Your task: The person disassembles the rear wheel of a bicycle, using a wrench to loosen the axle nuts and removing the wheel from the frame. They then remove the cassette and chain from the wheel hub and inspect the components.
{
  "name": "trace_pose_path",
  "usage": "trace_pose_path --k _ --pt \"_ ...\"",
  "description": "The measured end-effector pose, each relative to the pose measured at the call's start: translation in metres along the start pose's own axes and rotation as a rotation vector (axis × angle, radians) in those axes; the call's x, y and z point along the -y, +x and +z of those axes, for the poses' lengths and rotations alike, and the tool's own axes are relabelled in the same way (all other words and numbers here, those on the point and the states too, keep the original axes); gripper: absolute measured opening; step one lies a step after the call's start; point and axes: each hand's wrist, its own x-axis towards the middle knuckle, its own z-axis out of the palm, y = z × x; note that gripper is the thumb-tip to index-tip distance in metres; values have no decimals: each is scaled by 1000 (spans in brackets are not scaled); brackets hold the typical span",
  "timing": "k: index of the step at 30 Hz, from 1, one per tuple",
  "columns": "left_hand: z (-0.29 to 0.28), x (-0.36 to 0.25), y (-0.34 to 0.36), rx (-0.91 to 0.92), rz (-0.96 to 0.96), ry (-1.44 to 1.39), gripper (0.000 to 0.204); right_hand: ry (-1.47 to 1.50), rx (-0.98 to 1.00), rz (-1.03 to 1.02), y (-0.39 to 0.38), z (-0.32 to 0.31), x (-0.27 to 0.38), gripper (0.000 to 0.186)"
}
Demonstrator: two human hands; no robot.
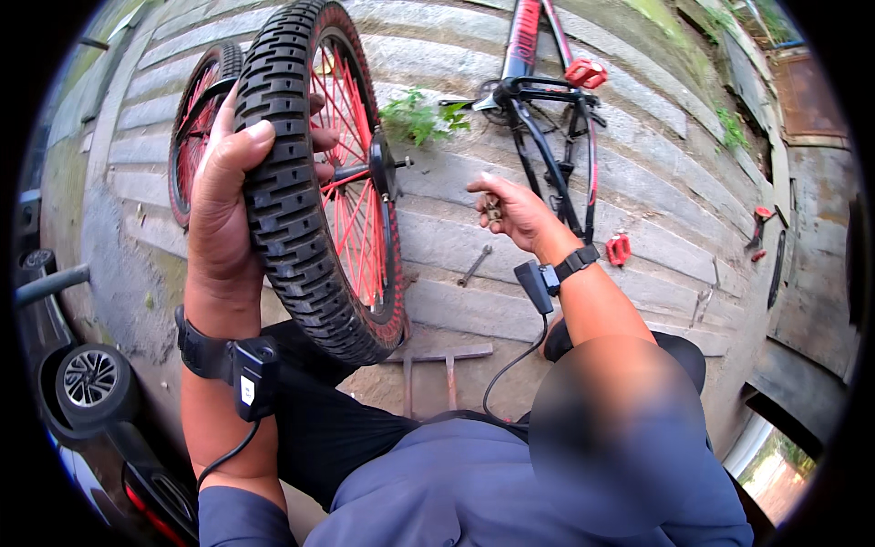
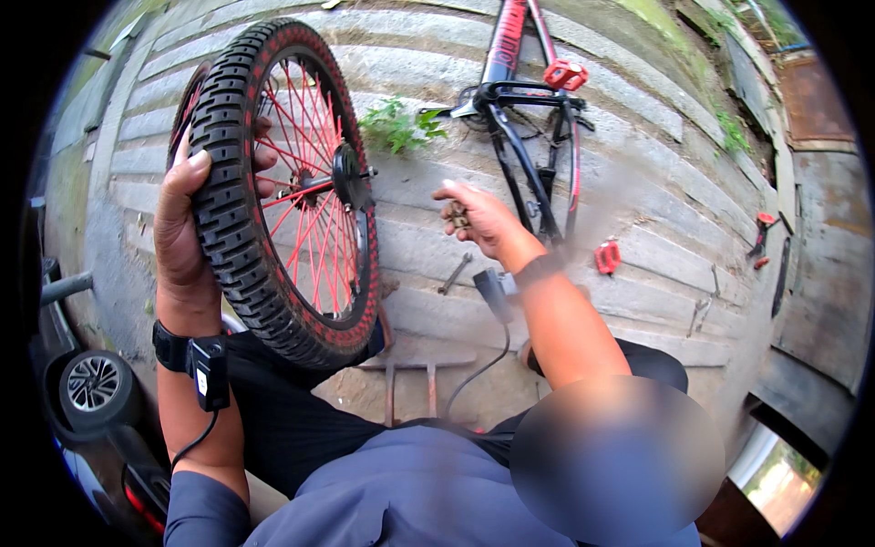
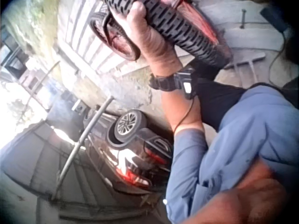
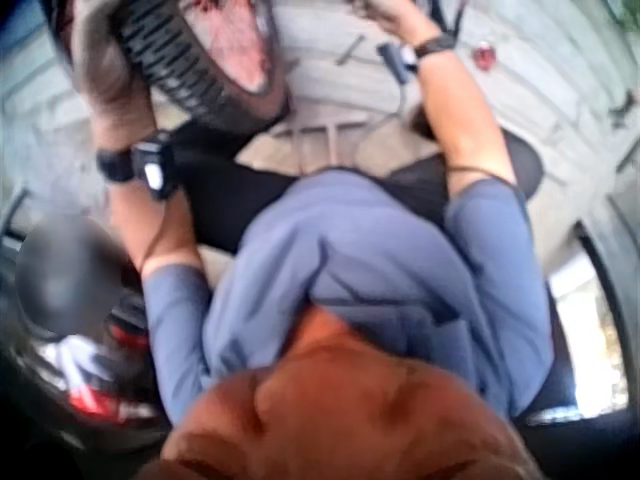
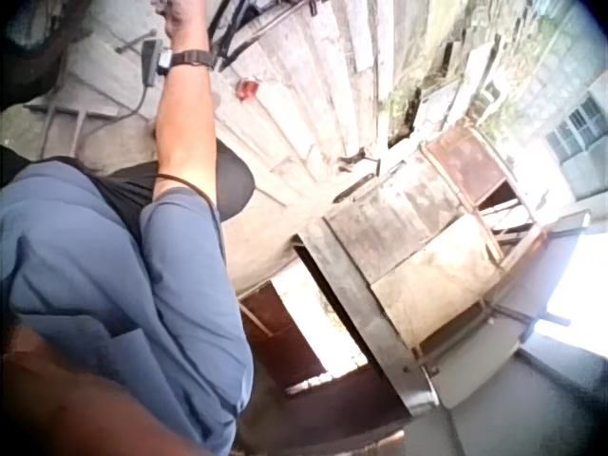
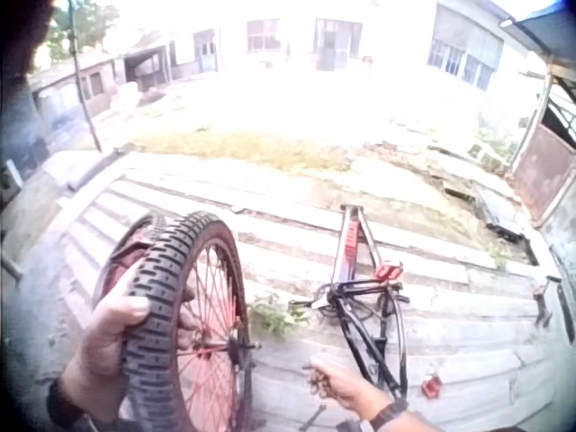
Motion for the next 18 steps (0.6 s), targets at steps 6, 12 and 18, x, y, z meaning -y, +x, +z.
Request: trace_pose_path --k 6,12,18 --pt "23 4 1 -2 -48 -65 51 -327 205 -186 -65 63 85 43" --pt "35 14 4 56 -57 29 41 -496 214 -263 -157 76 95 50" --pt "57 10 -7 42 -75 -86 36 -272 121 -380 -175 59 60 49"
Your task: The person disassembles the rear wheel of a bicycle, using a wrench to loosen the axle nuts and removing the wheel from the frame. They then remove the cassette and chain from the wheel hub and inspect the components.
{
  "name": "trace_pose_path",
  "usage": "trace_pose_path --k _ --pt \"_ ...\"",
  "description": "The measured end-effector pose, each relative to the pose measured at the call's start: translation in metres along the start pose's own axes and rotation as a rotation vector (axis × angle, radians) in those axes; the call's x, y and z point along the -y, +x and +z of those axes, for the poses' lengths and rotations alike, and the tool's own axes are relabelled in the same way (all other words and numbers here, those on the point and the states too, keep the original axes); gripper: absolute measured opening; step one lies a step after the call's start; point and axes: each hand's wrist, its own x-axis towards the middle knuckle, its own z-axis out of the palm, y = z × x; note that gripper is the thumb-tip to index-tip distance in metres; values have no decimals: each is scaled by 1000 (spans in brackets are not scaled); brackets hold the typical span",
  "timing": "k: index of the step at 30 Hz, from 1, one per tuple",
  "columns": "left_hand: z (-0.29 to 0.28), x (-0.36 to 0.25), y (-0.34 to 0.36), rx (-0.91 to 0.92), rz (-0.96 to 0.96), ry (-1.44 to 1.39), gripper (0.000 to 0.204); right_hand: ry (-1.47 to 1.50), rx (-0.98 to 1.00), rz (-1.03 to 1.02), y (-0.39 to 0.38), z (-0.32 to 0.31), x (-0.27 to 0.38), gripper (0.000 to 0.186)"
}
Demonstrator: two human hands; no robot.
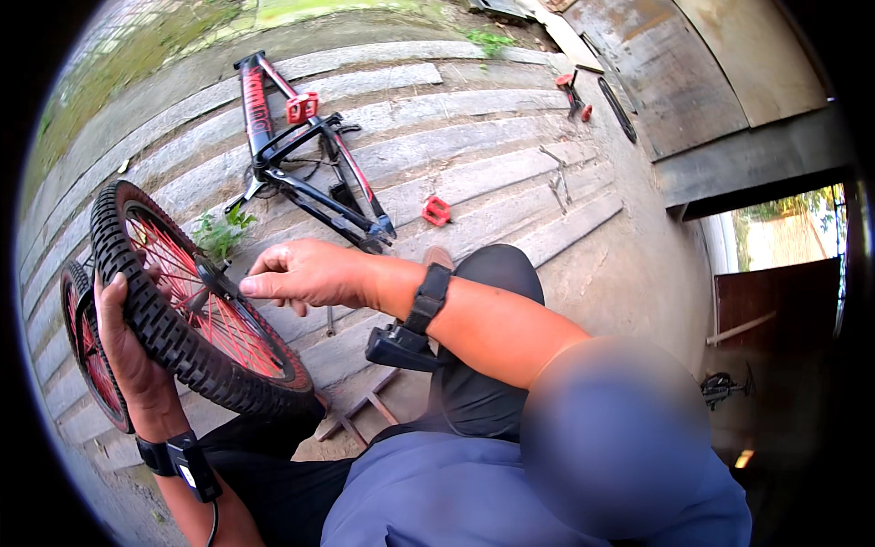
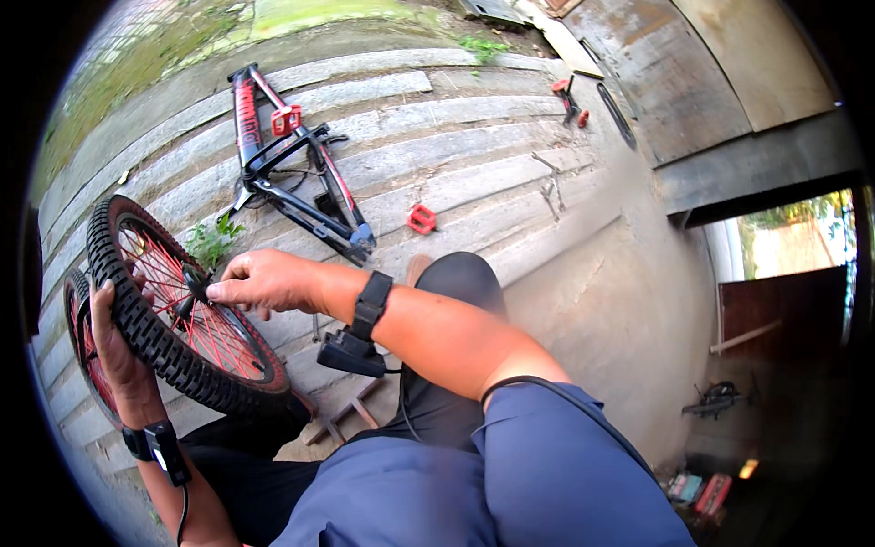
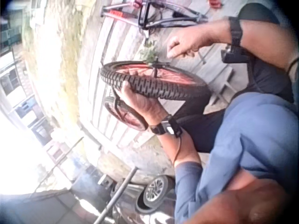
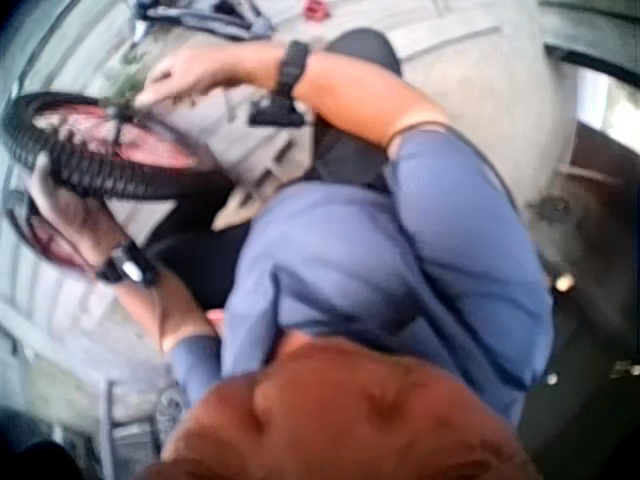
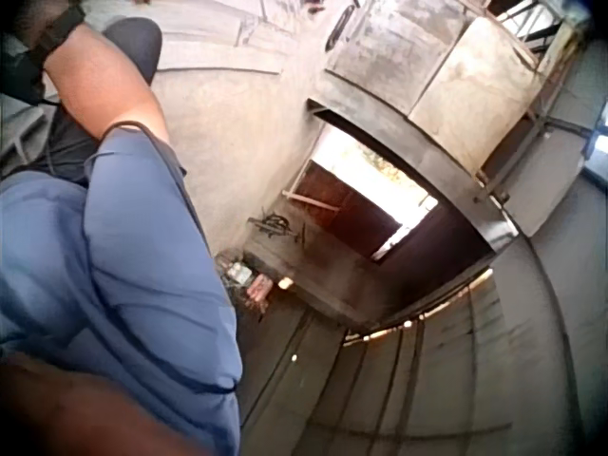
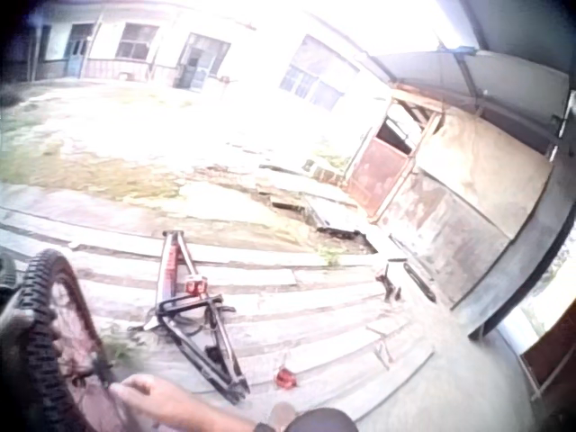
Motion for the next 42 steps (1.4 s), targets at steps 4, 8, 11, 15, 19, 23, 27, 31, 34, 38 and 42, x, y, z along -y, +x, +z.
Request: trace_pose_path --k 4,8,11,15,19,23,27,31,34,38,42 --pt "-7 7 6 96 -89 -104 34 67 35 -94 1 6 9 53" --pt "13 21 6 85 -149 -160 35 142 32 -105 2 3 14 54" --pt "38 36 7 -8 -108 -166 36 103 82 -199 5 -6 13 55" --pt "42 42 4 52 -142 -194 39 -85 -29 -332 -4 -9 10 46" --pt "53 35 -5 65 -135 -128 38 -354 -82 -399 -8 -5 10 69" --pt "58 36 3 -18 33 59 20 -305 -101 -424 -8 -1 10 78" --pt "63 20 -7 -95 62 207 58 -408 -140 -330 -12 1 17 81" --pt "52 14 -17 -228 464 766 61 -484 -121 -333 -19 0 23 82" --pt "78 10 -36 -58 729 646 31 -441 -164 -436 -20 6 12 76" --pt "107 23 -50 169 869 677 19 -500 -151 -467 -21 9 18 67" --pt "105 28 -44 176 854 730 20 -325 -108 -390 -15 0 11 49"
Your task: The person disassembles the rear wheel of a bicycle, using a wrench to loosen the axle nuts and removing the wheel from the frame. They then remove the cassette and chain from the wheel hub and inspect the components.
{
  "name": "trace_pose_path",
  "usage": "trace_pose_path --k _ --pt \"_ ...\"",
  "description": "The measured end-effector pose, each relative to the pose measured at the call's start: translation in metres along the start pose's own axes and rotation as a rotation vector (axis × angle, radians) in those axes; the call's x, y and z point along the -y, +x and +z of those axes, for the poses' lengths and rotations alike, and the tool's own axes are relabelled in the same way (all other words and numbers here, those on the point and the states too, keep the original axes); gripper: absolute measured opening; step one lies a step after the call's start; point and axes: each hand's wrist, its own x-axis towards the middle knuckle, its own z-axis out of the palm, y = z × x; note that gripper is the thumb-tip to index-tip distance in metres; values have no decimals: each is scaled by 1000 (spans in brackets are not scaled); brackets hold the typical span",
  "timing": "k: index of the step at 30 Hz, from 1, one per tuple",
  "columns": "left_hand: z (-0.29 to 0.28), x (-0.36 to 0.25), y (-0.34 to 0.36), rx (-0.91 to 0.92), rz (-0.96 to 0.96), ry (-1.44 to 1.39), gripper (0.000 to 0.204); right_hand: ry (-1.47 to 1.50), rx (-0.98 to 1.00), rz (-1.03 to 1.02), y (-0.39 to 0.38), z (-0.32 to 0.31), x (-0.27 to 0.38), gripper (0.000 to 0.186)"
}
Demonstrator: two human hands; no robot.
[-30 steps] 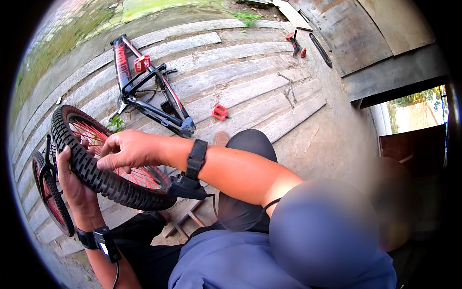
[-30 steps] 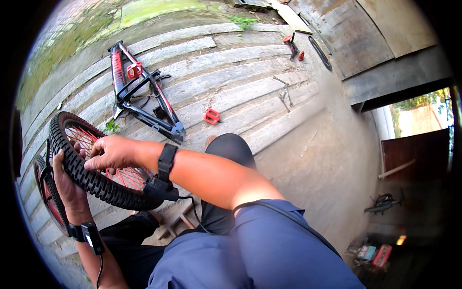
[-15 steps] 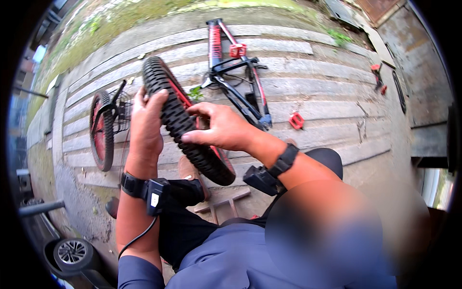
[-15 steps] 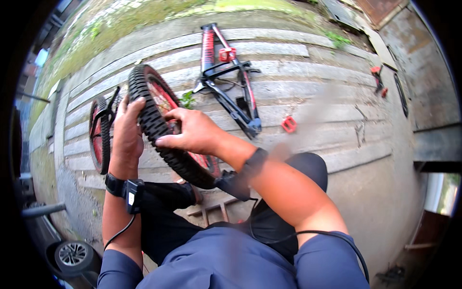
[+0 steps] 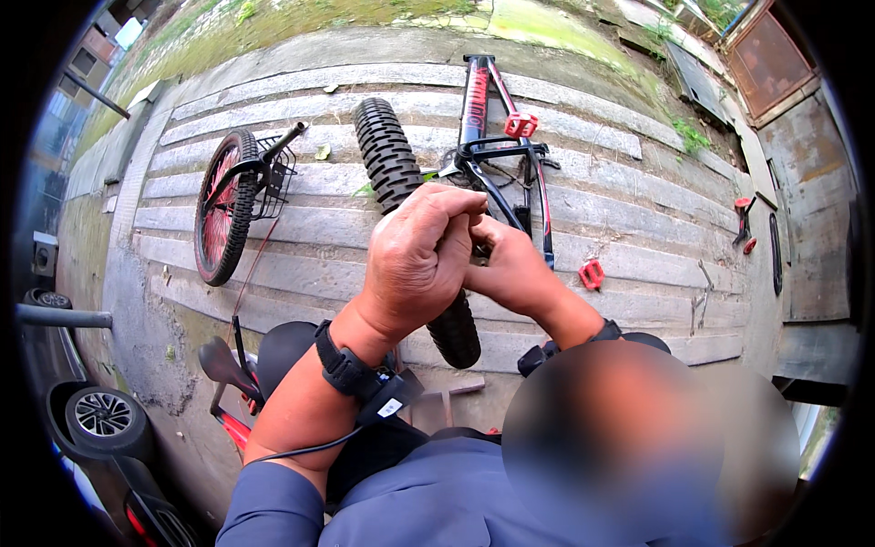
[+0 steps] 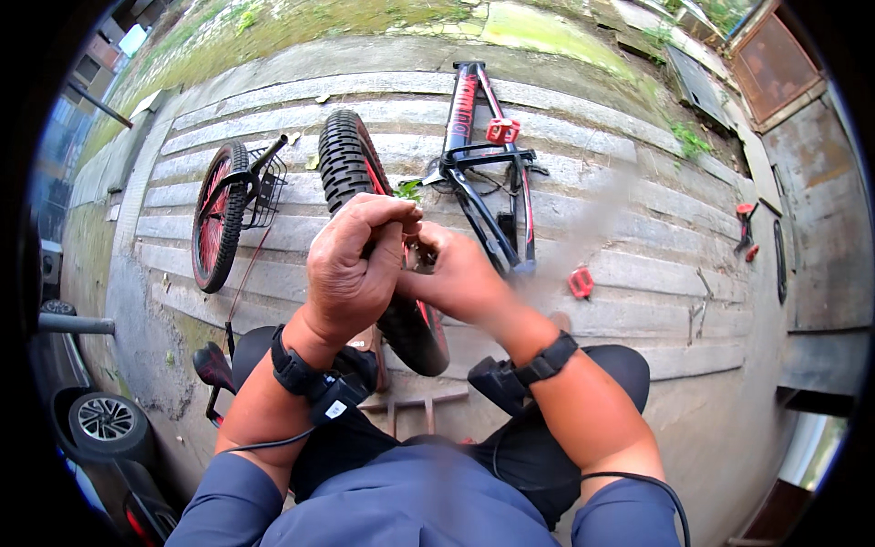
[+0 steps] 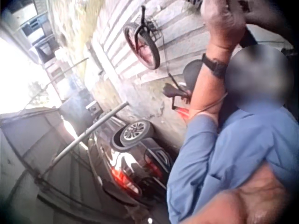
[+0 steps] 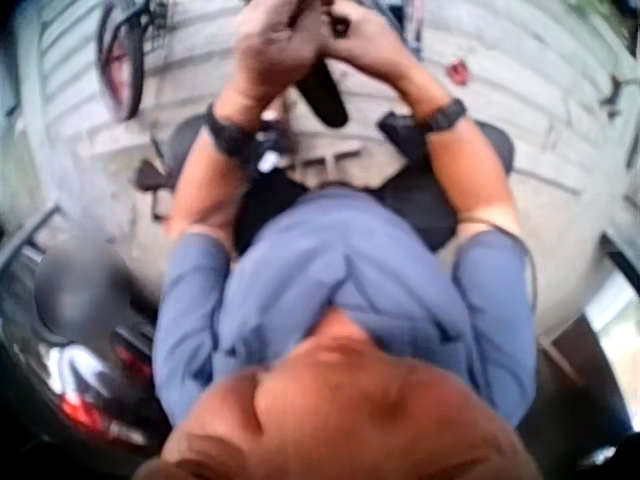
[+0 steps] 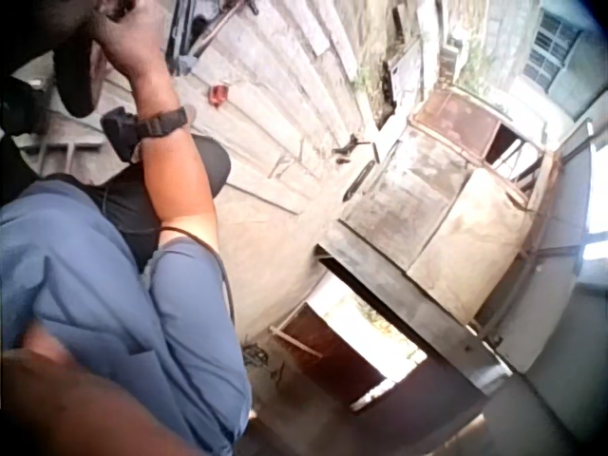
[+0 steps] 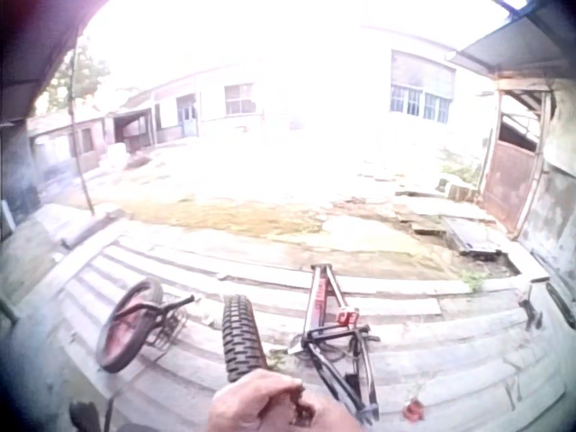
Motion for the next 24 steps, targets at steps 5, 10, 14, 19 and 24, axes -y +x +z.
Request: trace_pose_path --k 5,10,14,19,24 --pt "3 1 -1 -45 6 84 25 869 -42 204 -4 -26 4 38" --pt "1 -1 5 16 16 184 30 1167 92 174 1 -29 13 65" --pt "7 -3 10 105 61 273 35 1221 95 189 -2 -32 9 72" --pt "12 -6 10 215 89 388 34 1234 96 164 -9 -33 21 84" --pt "21 -4 8 146 126 457 31 1195 115 120 -15 -37 28 88"
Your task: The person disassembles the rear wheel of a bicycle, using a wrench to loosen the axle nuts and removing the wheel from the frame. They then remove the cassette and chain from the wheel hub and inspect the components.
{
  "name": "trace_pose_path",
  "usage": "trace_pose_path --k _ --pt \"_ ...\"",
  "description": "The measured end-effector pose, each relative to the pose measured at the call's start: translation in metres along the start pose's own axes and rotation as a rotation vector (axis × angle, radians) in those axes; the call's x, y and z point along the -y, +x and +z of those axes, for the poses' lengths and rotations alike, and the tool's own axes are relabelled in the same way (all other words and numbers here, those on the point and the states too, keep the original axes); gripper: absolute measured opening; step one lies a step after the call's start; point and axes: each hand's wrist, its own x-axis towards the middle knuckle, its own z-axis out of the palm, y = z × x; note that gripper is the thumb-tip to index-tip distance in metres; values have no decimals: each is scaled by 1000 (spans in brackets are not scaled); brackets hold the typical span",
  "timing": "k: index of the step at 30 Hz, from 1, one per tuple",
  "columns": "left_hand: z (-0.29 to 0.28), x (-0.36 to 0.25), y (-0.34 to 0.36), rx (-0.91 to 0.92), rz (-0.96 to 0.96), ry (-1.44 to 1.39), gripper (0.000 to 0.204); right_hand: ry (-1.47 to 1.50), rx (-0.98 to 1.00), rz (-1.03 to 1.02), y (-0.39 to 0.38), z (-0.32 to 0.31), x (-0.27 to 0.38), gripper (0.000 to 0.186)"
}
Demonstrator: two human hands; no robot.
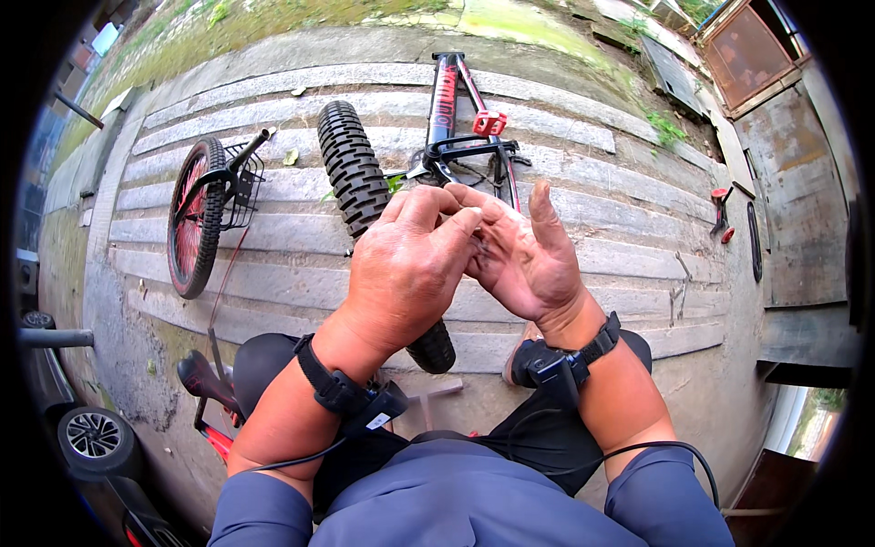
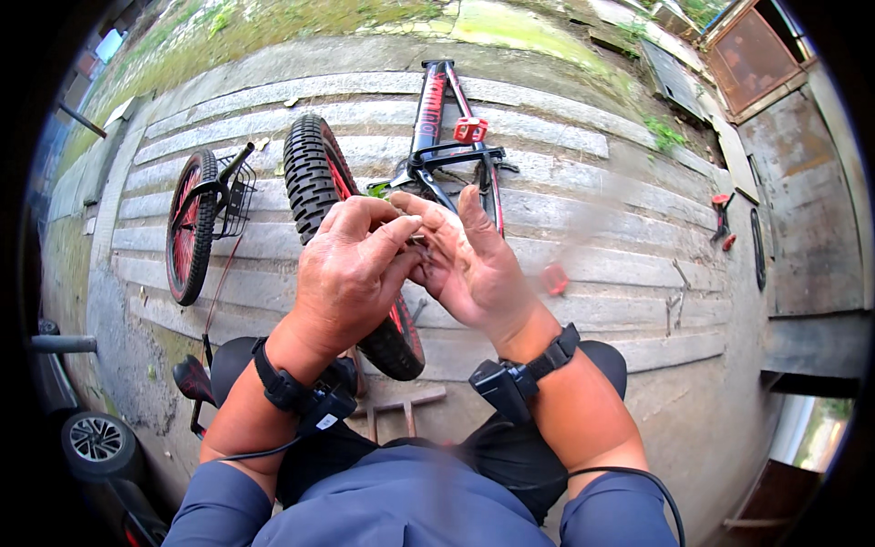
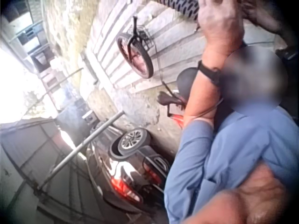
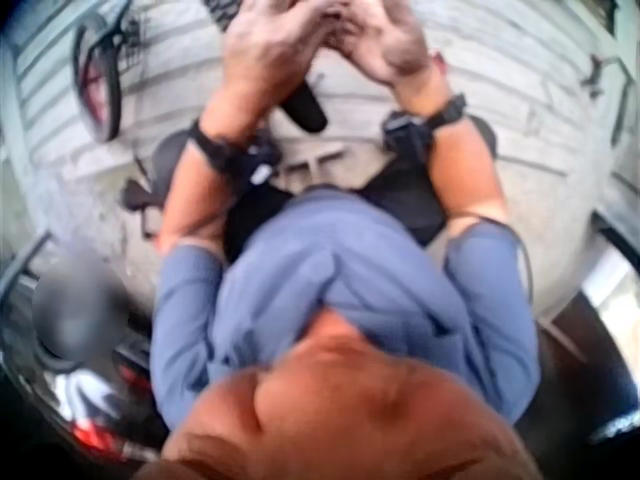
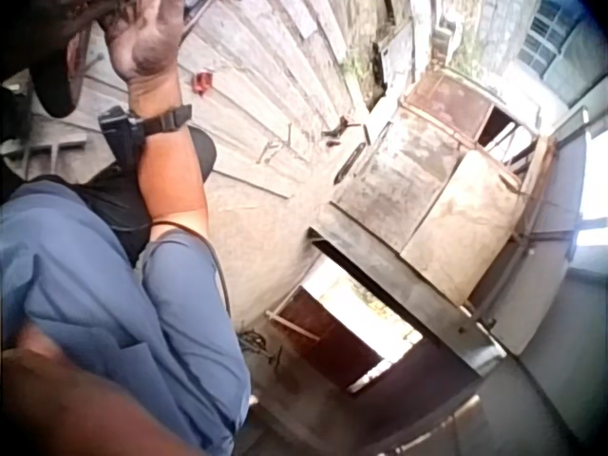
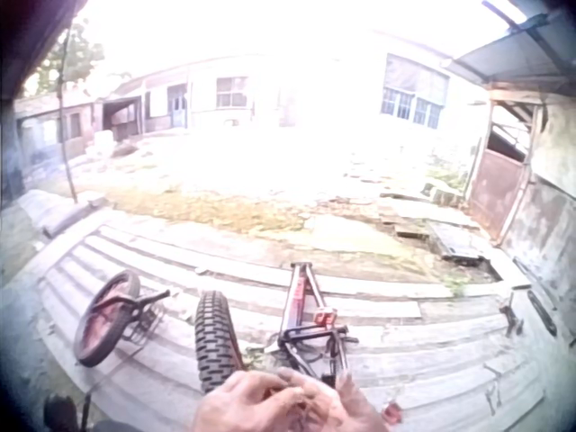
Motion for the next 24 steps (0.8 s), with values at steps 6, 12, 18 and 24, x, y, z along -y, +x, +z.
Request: trace_pose_path --k 6,12,18,24 --pt "2 0 -1 91 18 64 26 -33 4 -3 -2 -4 0 88" --pt "5 -2 0 127 28 115 23 -58 13 5 -4 -6 -1 86" --pt "4 -3 2 206 26 141 19 -42 15 19 -3 -8 -2 80" --pt "8 -1 -1 161 36 105 18 22 -7 25 -3 -12 -2 75"
